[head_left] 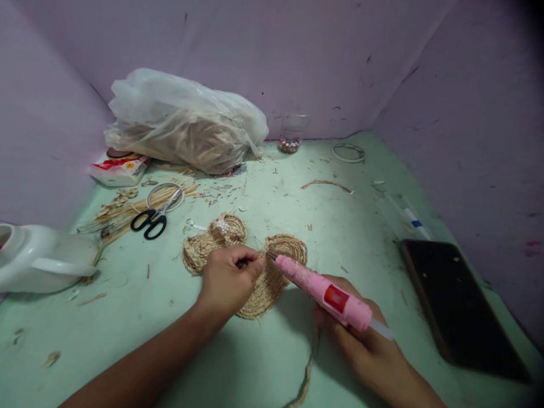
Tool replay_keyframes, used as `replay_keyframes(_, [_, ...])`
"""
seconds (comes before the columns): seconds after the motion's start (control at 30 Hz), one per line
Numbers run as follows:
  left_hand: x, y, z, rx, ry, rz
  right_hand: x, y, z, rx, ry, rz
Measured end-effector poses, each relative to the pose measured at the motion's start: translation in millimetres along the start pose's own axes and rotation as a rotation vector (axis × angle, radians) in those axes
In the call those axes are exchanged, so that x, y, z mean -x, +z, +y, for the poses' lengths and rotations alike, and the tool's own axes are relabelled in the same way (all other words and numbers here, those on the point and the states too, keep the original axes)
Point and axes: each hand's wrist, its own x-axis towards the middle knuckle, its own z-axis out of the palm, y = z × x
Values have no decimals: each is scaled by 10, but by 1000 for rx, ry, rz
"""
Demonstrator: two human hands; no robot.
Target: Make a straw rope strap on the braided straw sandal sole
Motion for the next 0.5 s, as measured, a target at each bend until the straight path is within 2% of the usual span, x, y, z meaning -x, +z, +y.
replay_keyframes(0.2, [-16, 7, -4, -40, 9, 6, 9, -1, -2, -20, -12, 29])
replay_keyframes(0.5, [-17, 5, -3, -19, -19, -13, 3, -17, -12, -12, -4, -12])
